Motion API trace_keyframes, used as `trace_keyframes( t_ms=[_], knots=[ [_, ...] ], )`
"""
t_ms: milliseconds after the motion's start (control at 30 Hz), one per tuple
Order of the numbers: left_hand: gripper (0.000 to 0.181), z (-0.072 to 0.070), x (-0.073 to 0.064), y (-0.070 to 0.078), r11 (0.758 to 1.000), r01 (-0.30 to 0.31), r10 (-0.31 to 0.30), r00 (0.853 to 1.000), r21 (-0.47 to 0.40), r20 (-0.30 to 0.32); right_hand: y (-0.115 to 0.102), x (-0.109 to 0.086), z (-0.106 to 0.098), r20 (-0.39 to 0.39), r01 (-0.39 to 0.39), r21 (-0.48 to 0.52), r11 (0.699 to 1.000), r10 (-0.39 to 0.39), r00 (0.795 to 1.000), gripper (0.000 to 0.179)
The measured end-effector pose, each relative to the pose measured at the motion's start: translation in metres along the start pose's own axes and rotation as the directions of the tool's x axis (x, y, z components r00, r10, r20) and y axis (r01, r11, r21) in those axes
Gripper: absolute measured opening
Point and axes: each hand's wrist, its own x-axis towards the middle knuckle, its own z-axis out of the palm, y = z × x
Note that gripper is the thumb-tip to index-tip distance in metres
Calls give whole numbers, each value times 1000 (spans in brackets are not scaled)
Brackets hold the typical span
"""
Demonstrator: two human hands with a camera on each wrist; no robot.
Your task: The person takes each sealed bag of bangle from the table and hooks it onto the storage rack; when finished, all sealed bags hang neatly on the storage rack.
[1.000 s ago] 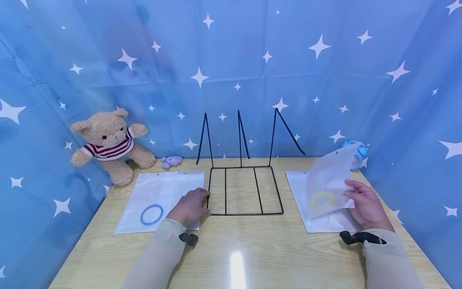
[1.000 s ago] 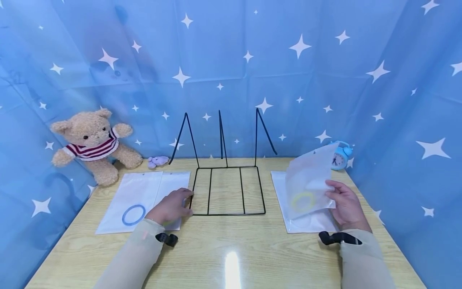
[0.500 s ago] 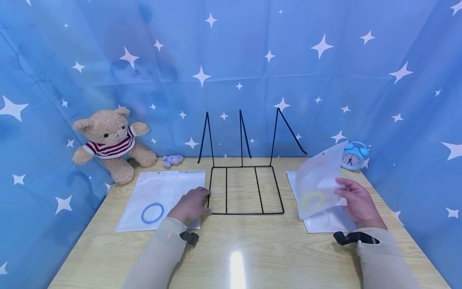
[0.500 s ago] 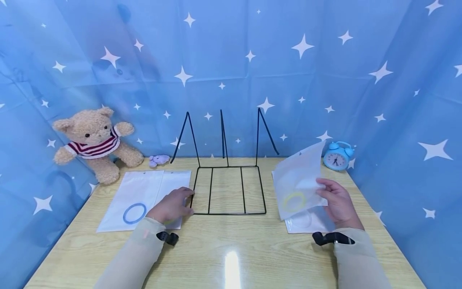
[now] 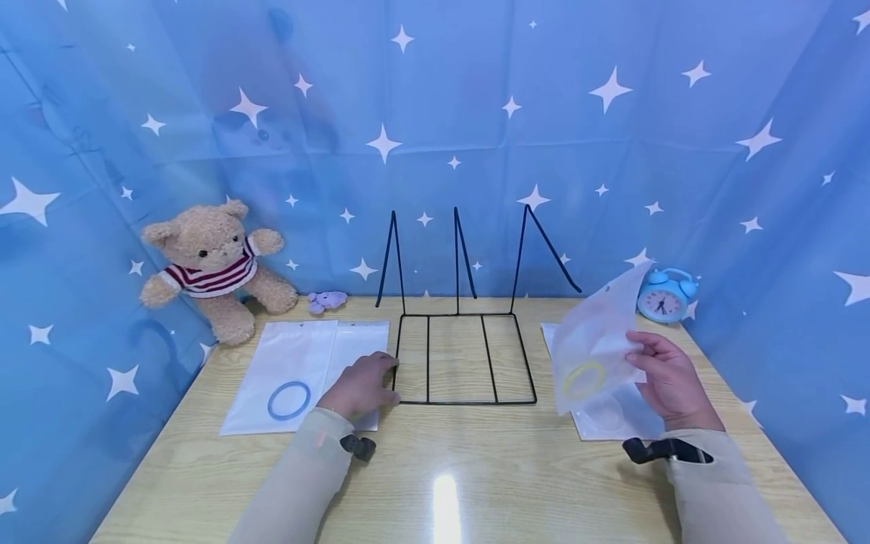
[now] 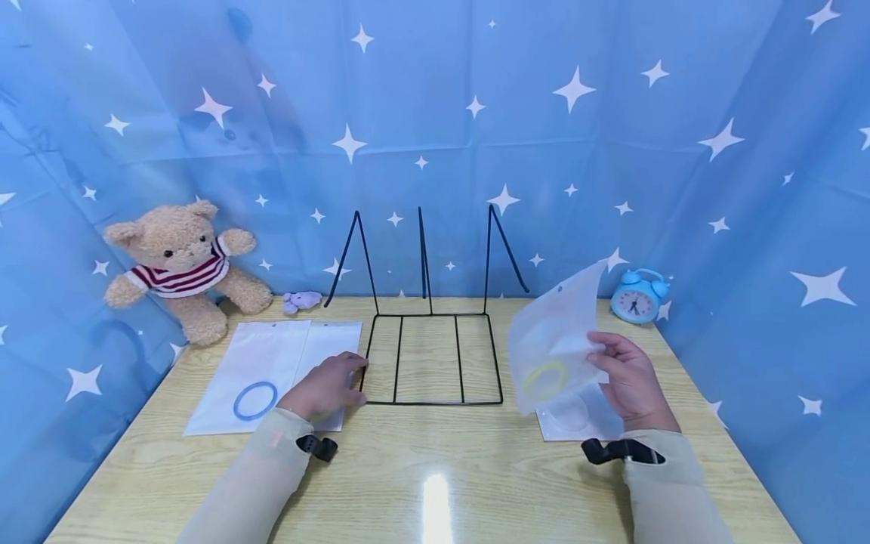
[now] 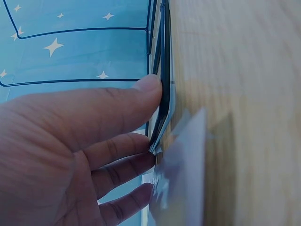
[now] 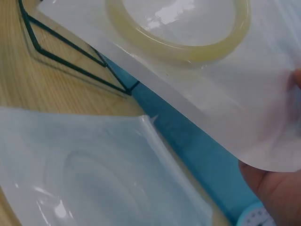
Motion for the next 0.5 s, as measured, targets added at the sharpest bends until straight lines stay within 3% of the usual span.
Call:
trace_keyframes(
  t_ms=[300,500],
  knots=[
    [69,-1,-1,1,1000,4,-4,1000,-12,-3,-10,-2,12,87,30,63,998,-36,996,40],
    [69,0,-1,1,1000,6,-6,1000,-12,-4,-13,-3,20,106,20,65,998,-26,994,41]
  ],
)
